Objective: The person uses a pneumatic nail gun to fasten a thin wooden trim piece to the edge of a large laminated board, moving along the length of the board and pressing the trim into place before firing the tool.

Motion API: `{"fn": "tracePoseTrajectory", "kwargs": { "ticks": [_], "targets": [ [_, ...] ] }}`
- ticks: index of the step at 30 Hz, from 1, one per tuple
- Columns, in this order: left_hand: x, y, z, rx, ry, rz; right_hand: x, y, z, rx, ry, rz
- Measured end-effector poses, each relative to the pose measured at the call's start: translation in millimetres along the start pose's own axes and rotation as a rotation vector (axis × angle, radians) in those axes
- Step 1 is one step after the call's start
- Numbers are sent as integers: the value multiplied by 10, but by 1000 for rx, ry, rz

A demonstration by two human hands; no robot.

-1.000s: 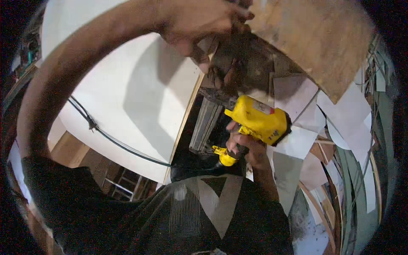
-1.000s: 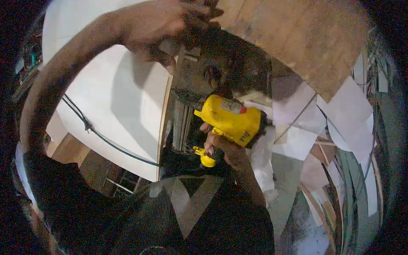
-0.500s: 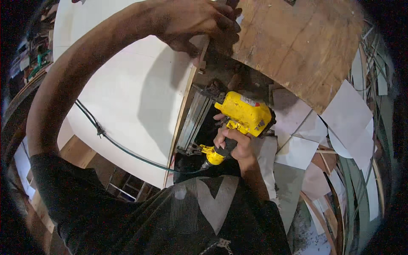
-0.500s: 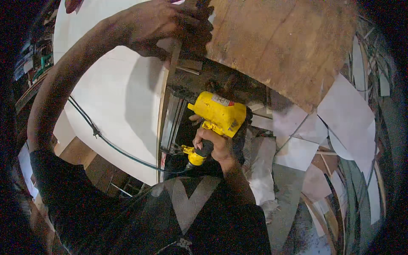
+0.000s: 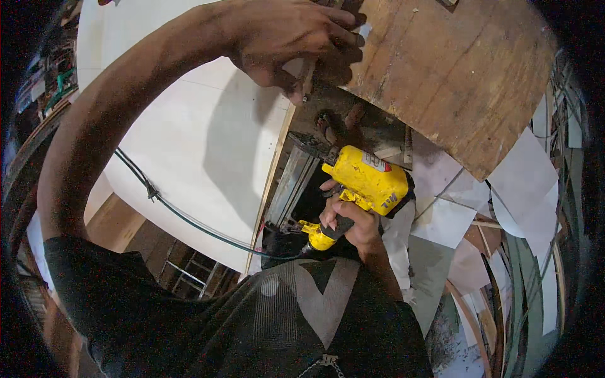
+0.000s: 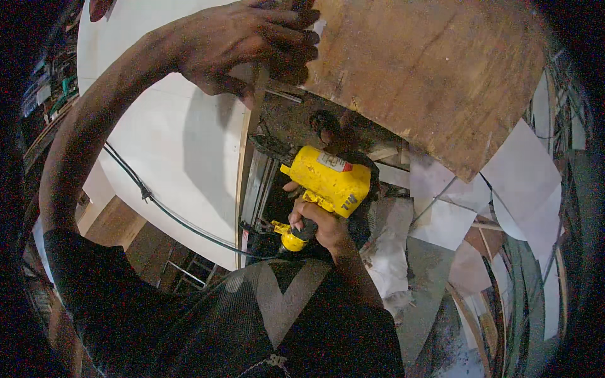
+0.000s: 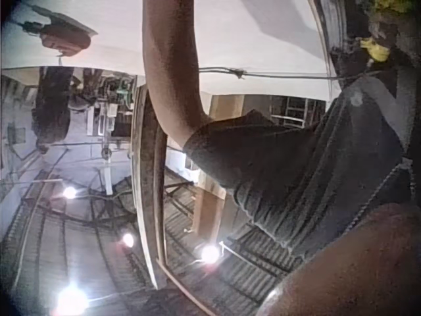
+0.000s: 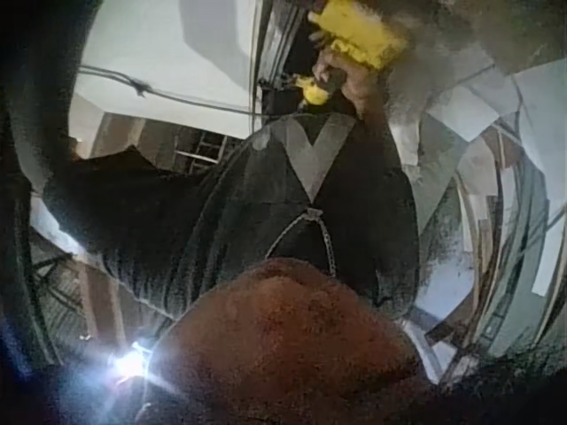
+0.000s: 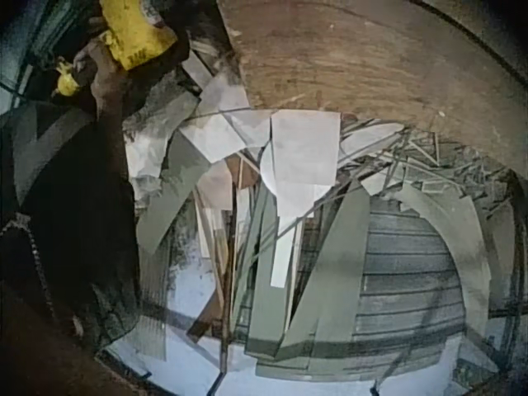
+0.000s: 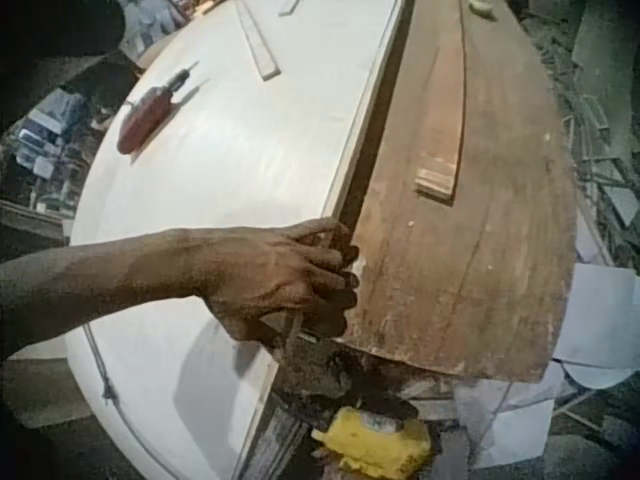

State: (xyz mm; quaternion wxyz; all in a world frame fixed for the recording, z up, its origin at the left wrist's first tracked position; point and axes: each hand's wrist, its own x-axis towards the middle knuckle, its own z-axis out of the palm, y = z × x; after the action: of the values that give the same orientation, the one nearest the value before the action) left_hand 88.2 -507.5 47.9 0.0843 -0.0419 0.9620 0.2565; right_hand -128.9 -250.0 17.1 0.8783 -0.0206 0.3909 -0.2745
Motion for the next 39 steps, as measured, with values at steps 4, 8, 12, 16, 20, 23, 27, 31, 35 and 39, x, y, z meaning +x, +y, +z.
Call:
{"fn": "tracePoseTrajectory", "kwargs": {
  "ticks": [4, 8, 12, 16, 20, 23, 27, 31, 35, 39],
  "targets": [
    [38, 7, -49, -95, -74, -37, -5, -11, -16, -19, -29, -14],
    [28, 9, -64, -80, -54, -33, -22, -4, -16, 53, 8, 42],
    [33, 9, -160, -107, -113, -21, -19, -48, 45, 8, 32, 42],
    [38, 1, -22, -132, 46, 13, -22, -55, 38, -20, 61, 21],
    [13, 8, -4, -77, 60, 9, -28, -42, 28, -33, 33, 5],
    [9, 2, -27, -153, 24, -4, -32, -34, 20, -10, 39, 26],
    [-35, -9, 72, -78, 83, 23, -17, 39, -57, -12, 1, 20],
    [-3, -30, 31, -102, 73, 12, -27, -20, -10, -52, 9, 18],
    [10, 34, -164, -195, -100, -19, -42, -78, 39, -45, 34, 37],
    [-6, 20, -8, -5, 37, -21, -5, -226, 76, -160, 53, 1]
  ]
}}
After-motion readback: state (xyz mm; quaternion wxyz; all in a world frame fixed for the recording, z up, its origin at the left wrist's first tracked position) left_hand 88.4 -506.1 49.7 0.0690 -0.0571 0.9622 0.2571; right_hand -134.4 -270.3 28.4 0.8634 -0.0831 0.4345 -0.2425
